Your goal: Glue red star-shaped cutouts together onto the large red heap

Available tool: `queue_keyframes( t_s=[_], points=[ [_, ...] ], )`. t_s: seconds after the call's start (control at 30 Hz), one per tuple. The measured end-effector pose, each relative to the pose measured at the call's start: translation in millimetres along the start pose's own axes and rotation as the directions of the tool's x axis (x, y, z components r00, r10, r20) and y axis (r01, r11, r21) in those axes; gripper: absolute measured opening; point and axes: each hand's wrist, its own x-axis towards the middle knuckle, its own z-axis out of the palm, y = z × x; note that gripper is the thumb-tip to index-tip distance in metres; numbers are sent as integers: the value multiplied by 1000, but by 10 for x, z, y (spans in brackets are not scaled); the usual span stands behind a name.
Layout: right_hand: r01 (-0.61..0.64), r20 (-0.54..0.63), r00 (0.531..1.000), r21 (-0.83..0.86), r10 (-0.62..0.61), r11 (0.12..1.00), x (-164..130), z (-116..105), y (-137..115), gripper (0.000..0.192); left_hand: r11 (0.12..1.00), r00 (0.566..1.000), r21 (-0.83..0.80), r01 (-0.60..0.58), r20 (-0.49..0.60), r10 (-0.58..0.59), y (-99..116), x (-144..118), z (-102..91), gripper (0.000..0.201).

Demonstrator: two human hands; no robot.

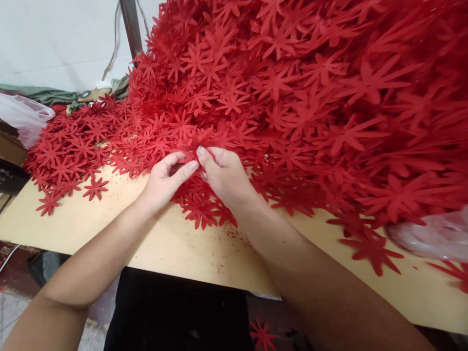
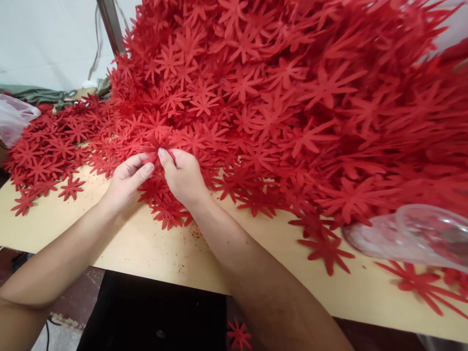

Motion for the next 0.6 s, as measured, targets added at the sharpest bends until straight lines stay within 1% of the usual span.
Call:
queue_keyframes(
  t_s=[0.07,0.13,0.2,0.27,0.33,0.4,0.5,0.6],
  points=[
    [7,20,1000,31,-7,999,7,11,31,47,1000,1000,-26,7,13,-7,-23,9,13,38],
    [-16,36,999,50,14,999,13,13,41,47,1000,1000,-25,0,-3,0,-43,30,-5,33],
    [-17,38,999,44,15,999,11,15,31,44,1000,999,-14,-22,-39,22,-53,52,-34,27],
    [27,20,999,19,-28,999,6,15,14,40,999,995,18,-45,-92,46,-53,67,-55,23],
    [79,-44,996,-13,-79,997,9,2,5,37,996,989,83,-46,-138,57,-42,71,-56,21],
    [87,-132,987,-20,-89,996,30,-33,5,31,987,987,160,-32,-147,56,-25,67,-42,21],
    [50,-265,964,35,-38,998,91,-125,6,21,973,989,229,-7,-140,40,-1,60,-33,21],
    [5,-363,931,105,34,995,155,-228,-5,16,965,985,263,10,-170,36,-7,71,-80,21]
  ],
)
